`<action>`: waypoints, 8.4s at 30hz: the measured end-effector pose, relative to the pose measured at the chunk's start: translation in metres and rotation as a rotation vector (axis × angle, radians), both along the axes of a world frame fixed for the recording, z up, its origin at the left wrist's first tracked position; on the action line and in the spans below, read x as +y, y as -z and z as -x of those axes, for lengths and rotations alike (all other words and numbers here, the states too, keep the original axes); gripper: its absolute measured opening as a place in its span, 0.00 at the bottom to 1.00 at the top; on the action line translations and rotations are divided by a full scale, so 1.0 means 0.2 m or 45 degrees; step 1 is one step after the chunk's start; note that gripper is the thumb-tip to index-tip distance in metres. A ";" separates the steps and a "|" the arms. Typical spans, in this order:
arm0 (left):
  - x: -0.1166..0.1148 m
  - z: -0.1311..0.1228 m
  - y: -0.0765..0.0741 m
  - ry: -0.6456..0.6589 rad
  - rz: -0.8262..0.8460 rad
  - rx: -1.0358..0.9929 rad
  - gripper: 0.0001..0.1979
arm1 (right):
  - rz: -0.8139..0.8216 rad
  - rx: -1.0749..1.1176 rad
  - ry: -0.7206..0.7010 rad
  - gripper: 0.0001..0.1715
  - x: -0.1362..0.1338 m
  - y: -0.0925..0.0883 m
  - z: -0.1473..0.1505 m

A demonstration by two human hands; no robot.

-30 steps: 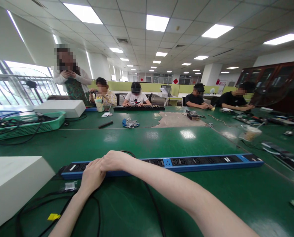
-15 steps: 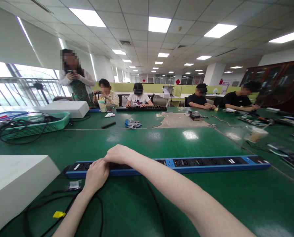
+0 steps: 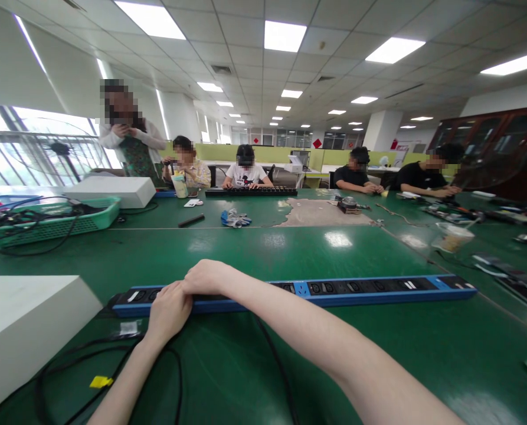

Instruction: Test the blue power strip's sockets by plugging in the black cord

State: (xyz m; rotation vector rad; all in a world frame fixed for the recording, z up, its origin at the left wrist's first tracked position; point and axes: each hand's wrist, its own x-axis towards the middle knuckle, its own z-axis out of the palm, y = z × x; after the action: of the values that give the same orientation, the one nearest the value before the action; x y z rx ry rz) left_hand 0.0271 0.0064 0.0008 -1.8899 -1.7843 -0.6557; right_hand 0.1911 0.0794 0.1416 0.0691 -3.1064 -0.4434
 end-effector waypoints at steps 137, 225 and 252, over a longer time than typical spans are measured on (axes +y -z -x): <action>-0.05 -0.09 -0.10 0.061 0.022 -0.154 0.18 | -0.227 -0.034 -0.087 0.09 0.01 0.00 -0.27; -0.12 -0.81 -0.20 0.290 -0.014 -0.131 0.22 | 0.604 0.663 1.477 0.12 -0.10 0.16 -0.93; -0.10 -0.77 -0.10 0.289 -0.008 -0.084 0.24 | 0.610 0.561 1.448 0.10 -0.03 0.15 -0.86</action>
State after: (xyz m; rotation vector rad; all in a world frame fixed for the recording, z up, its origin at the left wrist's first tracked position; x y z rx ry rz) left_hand 0.1805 -0.0135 0.0203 -2.1084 -1.6176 -0.8100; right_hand 0.3634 0.0743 0.1110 -1.5509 -2.3990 0.2988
